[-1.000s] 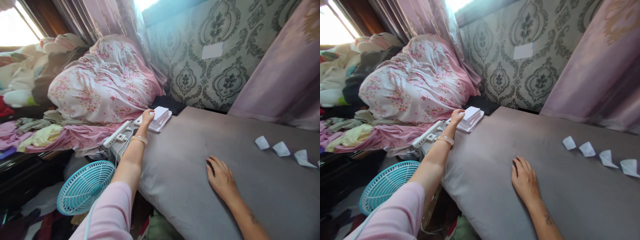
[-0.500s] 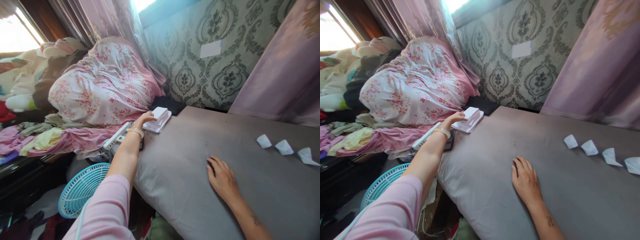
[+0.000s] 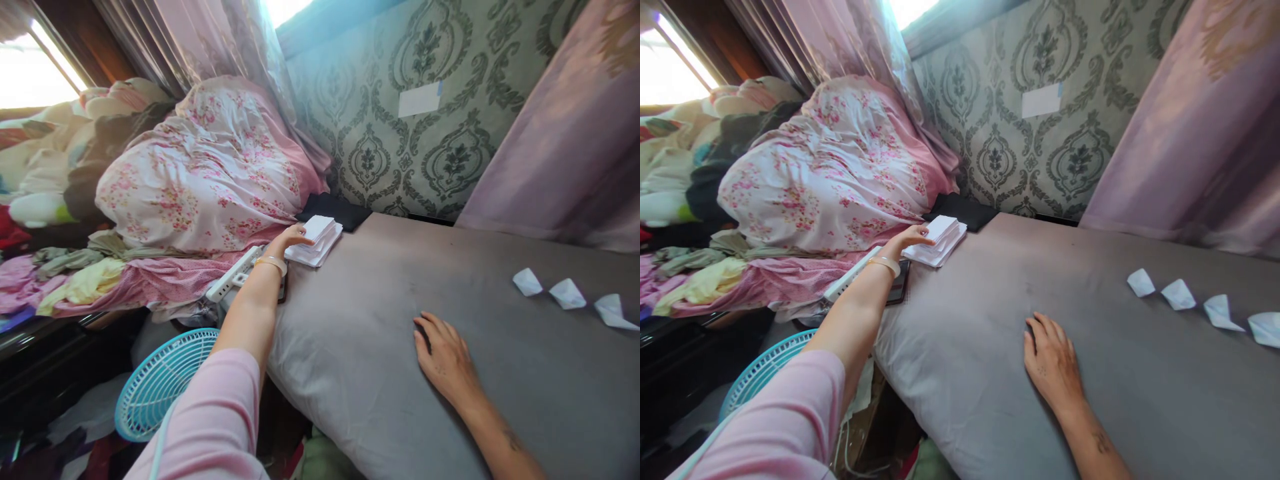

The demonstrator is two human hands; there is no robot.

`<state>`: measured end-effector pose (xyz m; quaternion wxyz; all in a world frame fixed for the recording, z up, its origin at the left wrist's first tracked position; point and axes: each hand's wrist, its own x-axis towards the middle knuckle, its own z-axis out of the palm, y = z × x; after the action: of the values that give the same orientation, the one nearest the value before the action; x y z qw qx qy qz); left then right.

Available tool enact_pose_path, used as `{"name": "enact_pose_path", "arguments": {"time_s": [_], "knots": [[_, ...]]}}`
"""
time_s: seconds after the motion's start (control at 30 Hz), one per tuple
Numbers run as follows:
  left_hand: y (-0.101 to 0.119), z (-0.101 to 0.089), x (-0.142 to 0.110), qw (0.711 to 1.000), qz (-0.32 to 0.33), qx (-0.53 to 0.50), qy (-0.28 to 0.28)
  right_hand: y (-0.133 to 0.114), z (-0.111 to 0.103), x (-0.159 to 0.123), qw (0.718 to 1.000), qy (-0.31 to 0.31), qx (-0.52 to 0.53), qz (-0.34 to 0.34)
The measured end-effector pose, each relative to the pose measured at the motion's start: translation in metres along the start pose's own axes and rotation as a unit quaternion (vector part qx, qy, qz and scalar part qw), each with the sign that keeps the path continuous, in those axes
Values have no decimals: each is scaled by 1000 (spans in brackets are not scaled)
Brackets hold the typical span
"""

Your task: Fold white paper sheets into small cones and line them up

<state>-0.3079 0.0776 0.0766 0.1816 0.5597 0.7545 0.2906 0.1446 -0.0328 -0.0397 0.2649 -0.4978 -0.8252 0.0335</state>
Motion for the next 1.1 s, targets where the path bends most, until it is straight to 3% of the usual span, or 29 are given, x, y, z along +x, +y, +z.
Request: {"name": "enact_pose_path", "arguments": {"time_s": [0.67,1.1], "knots": [[-9,-7,-4,997,-50,-55,-29,-2,-2,-1,1000,3,11,7],[9,-4,-21,1000,2,-27,3,-3,-4,0,1000,-1,6,7]]}}
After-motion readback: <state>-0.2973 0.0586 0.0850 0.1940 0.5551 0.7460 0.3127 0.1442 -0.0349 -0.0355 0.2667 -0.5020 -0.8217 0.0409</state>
